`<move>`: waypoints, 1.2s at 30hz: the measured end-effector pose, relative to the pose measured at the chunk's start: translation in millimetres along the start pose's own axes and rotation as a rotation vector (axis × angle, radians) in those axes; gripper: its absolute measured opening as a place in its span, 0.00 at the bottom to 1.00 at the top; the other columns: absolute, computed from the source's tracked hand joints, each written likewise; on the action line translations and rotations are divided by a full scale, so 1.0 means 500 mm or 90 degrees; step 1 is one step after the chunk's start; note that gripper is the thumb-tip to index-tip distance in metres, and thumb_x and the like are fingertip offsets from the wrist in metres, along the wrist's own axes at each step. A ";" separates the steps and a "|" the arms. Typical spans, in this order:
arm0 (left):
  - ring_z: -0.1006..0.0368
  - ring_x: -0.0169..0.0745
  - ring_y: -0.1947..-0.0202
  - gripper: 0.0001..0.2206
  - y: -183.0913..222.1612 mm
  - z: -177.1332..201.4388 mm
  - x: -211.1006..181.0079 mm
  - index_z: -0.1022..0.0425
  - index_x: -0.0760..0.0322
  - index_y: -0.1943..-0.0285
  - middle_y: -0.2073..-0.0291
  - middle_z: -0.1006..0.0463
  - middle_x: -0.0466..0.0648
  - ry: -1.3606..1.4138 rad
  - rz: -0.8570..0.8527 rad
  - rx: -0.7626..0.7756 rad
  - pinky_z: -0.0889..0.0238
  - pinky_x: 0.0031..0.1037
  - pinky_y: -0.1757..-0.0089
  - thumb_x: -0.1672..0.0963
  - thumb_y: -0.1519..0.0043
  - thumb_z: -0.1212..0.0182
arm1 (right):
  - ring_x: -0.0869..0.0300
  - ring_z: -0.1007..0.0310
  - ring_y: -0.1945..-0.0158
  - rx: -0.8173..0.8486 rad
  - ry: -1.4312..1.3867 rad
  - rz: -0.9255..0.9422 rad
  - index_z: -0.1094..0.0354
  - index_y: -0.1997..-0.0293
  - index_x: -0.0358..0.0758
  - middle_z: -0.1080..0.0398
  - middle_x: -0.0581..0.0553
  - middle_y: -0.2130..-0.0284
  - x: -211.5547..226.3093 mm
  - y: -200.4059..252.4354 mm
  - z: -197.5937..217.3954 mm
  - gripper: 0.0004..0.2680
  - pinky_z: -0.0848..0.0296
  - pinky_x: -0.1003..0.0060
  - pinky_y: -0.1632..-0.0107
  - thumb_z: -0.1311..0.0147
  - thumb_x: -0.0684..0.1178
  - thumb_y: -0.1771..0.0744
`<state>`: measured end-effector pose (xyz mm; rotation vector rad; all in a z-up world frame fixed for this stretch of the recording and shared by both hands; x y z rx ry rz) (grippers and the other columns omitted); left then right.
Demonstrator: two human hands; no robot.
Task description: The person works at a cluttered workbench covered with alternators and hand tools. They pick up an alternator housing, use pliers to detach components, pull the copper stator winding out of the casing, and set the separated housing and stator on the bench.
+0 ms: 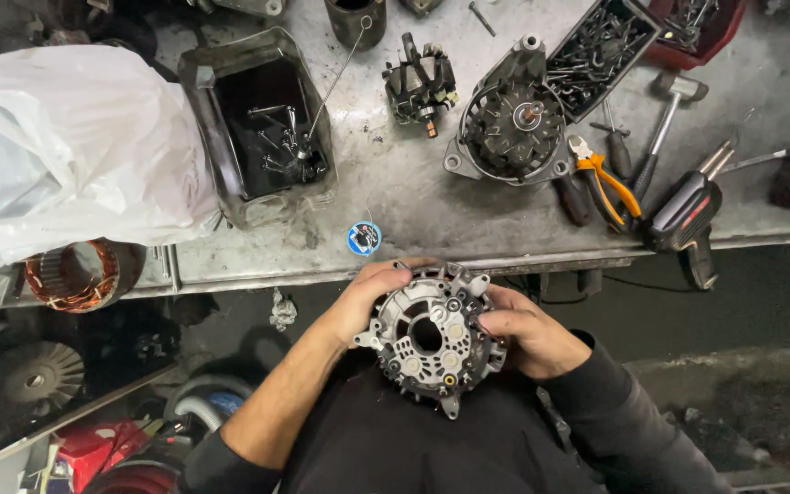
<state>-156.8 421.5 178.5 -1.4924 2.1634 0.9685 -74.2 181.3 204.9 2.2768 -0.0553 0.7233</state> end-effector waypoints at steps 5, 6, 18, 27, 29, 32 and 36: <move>0.24 0.42 0.44 0.24 -0.005 -0.028 -0.098 0.26 0.75 0.37 0.46 0.18 0.55 -0.292 0.036 0.058 0.32 0.31 0.44 0.52 0.36 0.44 | 0.52 0.26 0.44 0.033 -0.169 0.029 0.43 0.32 0.31 0.29 0.38 0.43 -0.041 -0.017 -0.006 0.27 0.30 0.54 0.40 0.48 0.57 0.35; 0.24 0.42 0.44 0.24 -0.002 -0.041 -0.090 0.26 0.75 0.37 0.46 0.18 0.55 -0.288 0.037 0.054 0.32 0.31 0.44 0.52 0.36 0.44 | 0.52 0.26 0.44 0.033 -0.169 0.023 0.43 0.32 0.31 0.29 0.38 0.43 -0.054 -0.017 -0.009 0.27 0.30 0.54 0.40 0.48 0.57 0.35; 0.34 0.52 0.33 0.36 0.004 -0.003 0.035 0.32 0.74 0.34 0.34 0.29 0.60 0.082 -0.183 -0.086 0.43 0.39 0.36 0.40 0.37 0.55 | 0.46 0.26 0.44 0.006 0.006 0.297 0.36 0.35 0.23 0.27 0.31 0.45 -0.003 -0.039 -0.016 0.28 0.29 0.49 0.40 0.47 0.63 0.33; 0.26 0.54 0.45 0.26 -0.030 -0.035 0.000 0.30 0.72 0.37 0.46 0.22 0.59 0.163 -0.025 -0.235 0.31 0.42 0.44 0.47 0.33 0.52 | 0.48 0.27 0.41 -0.146 -0.209 0.019 0.36 0.35 0.37 0.27 0.38 0.43 0.062 -0.045 -0.109 0.30 0.27 0.50 0.40 0.67 0.73 0.32; 0.24 0.54 0.47 0.27 -0.024 -0.055 -0.031 0.28 0.71 0.38 0.48 0.20 0.58 0.154 0.097 -0.246 0.30 0.45 0.46 0.46 0.35 0.54 | 0.49 0.27 0.41 -0.156 -0.162 -0.064 0.36 0.33 0.47 0.28 0.45 0.42 0.057 -0.046 -0.105 0.29 0.26 0.45 0.44 0.69 0.74 0.33; 0.23 0.52 0.49 0.30 -0.017 -0.075 -0.063 0.27 0.65 0.38 0.47 0.19 0.56 0.172 0.188 -0.280 0.32 0.46 0.47 0.43 0.37 0.61 | 0.48 0.26 0.45 -0.175 -0.106 -0.118 0.37 0.33 0.52 0.26 0.46 0.44 0.063 -0.043 -0.111 0.30 0.26 0.45 0.50 0.74 0.77 0.34; 0.23 0.55 0.46 0.32 -0.027 -0.047 -0.032 0.26 0.68 0.38 0.44 0.20 0.59 0.199 0.172 -0.241 0.31 0.45 0.46 0.43 0.37 0.64 | 0.46 0.26 0.49 -0.165 -0.067 -0.105 0.36 0.33 0.50 0.25 0.42 0.46 0.056 -0.040 -0.098 0.31 0.27 0.49 0.56 0.74 0.78 0.33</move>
Point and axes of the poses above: each hand's wrist, its own y-axis away from the middle knuckle, its own z-axis out of the back of the hand, x = y × z, the point moved 1 cm from there along -y, towards the middle knuckle
